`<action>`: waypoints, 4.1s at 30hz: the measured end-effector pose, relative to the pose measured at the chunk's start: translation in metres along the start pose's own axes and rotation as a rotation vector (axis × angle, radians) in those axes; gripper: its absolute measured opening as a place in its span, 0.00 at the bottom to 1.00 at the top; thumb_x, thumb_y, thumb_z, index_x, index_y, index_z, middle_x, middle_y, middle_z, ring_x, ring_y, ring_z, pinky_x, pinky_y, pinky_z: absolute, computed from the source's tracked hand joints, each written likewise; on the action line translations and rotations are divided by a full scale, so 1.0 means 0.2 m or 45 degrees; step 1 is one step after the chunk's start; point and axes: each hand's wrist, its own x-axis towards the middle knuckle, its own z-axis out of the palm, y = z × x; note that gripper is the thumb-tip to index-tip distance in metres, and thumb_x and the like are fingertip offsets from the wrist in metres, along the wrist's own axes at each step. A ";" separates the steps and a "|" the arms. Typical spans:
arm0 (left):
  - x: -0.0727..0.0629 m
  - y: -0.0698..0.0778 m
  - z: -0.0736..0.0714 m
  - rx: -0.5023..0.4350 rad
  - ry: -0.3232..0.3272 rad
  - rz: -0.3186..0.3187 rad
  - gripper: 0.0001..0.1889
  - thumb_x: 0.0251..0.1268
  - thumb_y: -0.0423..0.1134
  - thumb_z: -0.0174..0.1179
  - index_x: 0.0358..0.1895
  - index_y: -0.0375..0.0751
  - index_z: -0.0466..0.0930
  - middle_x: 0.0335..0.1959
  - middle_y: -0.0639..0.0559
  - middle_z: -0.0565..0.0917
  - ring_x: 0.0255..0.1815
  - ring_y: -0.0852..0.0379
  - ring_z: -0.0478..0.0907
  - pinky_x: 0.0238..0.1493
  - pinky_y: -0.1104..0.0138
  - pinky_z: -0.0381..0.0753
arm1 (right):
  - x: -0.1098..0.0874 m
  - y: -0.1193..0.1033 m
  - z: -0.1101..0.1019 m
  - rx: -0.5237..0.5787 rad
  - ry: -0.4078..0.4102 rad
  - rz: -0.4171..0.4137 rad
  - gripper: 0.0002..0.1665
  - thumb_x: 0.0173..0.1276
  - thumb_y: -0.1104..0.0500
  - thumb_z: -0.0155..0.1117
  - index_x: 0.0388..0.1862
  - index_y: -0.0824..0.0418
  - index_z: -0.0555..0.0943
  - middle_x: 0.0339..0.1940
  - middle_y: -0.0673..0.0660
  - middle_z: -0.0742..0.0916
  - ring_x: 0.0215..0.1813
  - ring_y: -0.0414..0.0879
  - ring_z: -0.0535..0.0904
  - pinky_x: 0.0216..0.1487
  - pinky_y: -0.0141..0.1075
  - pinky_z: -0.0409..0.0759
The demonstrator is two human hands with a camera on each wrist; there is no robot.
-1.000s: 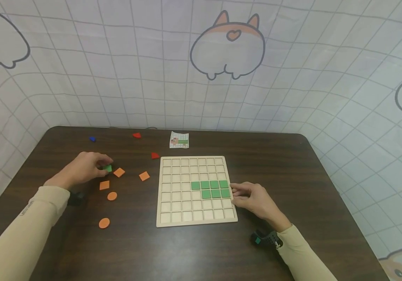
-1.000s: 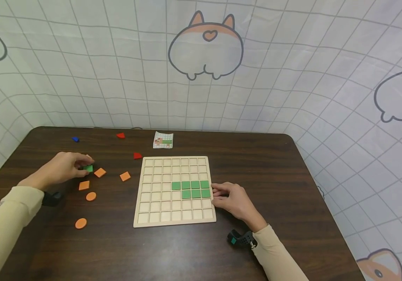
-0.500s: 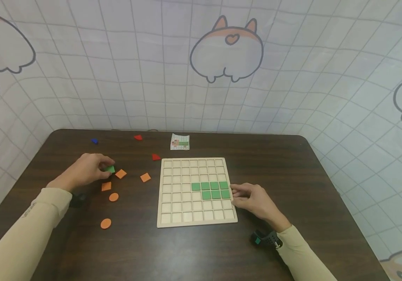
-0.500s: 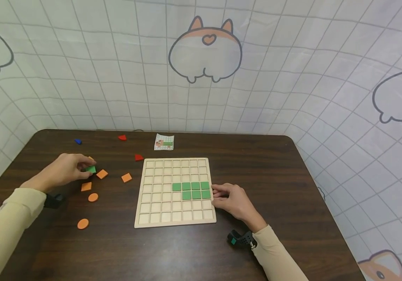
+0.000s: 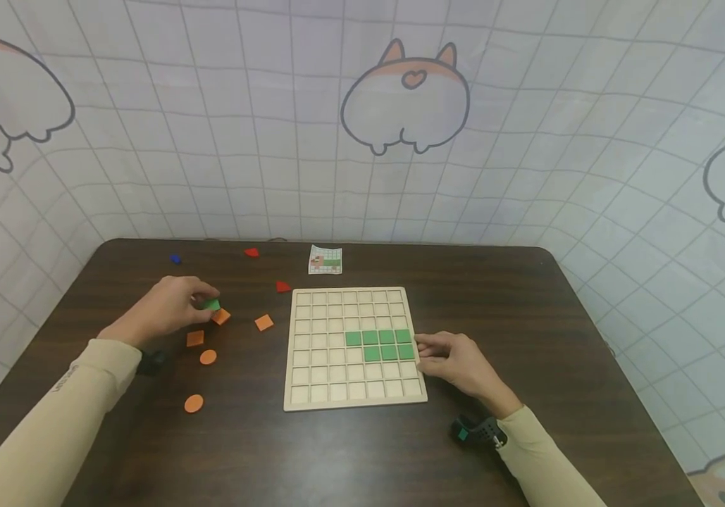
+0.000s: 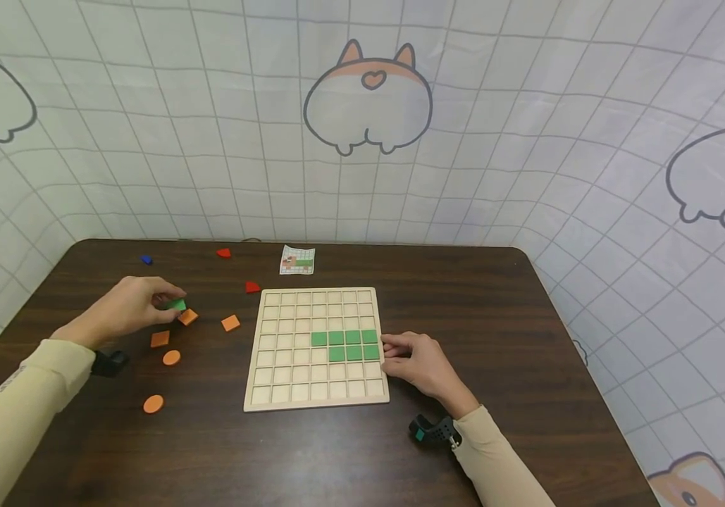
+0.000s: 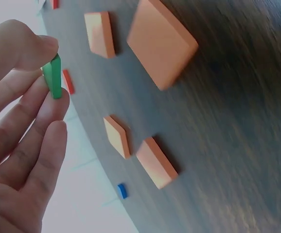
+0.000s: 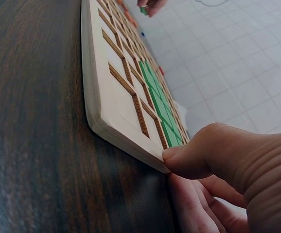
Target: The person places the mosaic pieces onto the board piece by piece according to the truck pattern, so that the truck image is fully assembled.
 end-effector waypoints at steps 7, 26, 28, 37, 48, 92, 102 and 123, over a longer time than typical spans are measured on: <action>0.02 0.07 0.02 0.026 0.009 0.030 0.20 0.65 0.37 0.70 0.58 0.32 0.85 0.50 0.40 0.88 0.44 0.50 0.85 0.45 0.52 0.86 | 0.01 0.00 0.00 -0.013 0.010 0.022 0.33 0.67 0.55 0.72 0.69 0.62 0.79 0.52 0.57 0.88 0.53 0.46 0.88 0.48 0.31 0.83; 0.08 0.25 0.14 -0.019 0.031 0.167 0.16 0.62 0.33 0.70 0.53 0.34 0.87 0.45 0.47 0.88 0.40 0.54 0.84 0.43 0.62 0.84 | 0.02 0.00 0.01 -0.024 0.036 0.031 0.33 0.63 0.56 0.74 0.67 0.62 0.81 0.49 0.55 0.89 0.50 0.44 0.88 0.48 0.33 0.82; 0.08 0.28 0.15 -0.028 0.046 0.175 0.15 0.61 0.33 0.70 0.52 0.35 0.87 0.45 0.47 0.89 0.40 0.54 0.84 0.43 0.63 0.83 | 0.02 0.00 0.01 -0.023 0.033 0.032 0.33 0.63 0.56 0.73 0.67 0.62 0.81 0.50 0.56 0.89 0.50 0.45 0.88 0.48 0.34 0.82; 0.10 0.37 0.22 -0.026 0.002 0.181 0.16 0.64 0.36 0.69 0.54 0.39 0.87 0.48 0.50 0.88 0.42 0.53 0.82 0.45 0.62 0.82 | 0.02 0.00 0.00 0.004 0.022 0.024 0.33 0.64 0.56 0.73 0.68 0.63 0.81 0.51 0.57 0.88 0.51 0.46 0.88 0.49 0.35 0.83; 0.14 0.49 0.31 -0.103 -0.023 0.261 0.16 0.62 0.36 0.71 0.53 0.38 0.88 0.48 0.48 0.89 0.44 0.55 0.85 0.49 0.58 0.88 | 0.02 -0.01 0.00 -0.014 0.026 0.029 0.33 0.64 0.56 0.73 0.68 0.62 0.81 0.50 0.56 0.89 0.50 0.45 0.87 0.49 0.36 0.82; 0.31 0.87 0.57 -0.094 -0.098 0.561 0.13 0.61 0.37 0.70 0.48 0.42 0.91 0.47 0.51 0.92 0.45 0.59 0.87 0.49 0.66 0.85 | 0.02 -0.02 -0.01 0.008 0.010 0.012 0.33 0.64 0.58 0.71 0.68 0.63 0.80 0.50 0.56 0.88 0.51 0.45 0.87 0.46 0.33 0.83; 0.31 0.89 0.57 -0.104 -0.134 0.542 0.14 0.61 0.35 0.69 0.50 0.41 0.90 0.48 0.50 0.92 0.48 0.57 0.87 0.51 0.64 0.86 | 0.02 -0.03 -0.03 0.012 0.007 0.027 0.33 0.63 0.58 0.71 0.68 0.63 0.80 0.49 0.56 0.88 0.50 0.45 0.87 0.46 0.32 0.82; 0.30 0.88 0.55 -0.126 -0.164 0.515 0.14 0.62 0.37 0.71 0.51 0.41 0.90 0.49 0.51 0.91 0.50 0.56 0.88 0.53 0.63 0.87 | 0.02 -0.02 -0.03 0.000 0.007 0.048 0.33 0.63 0.57 0.72 0.68 0.62 0.81 0.49 0.56 0.88 0.50 0.44 0.87 0.46 0.33 0.82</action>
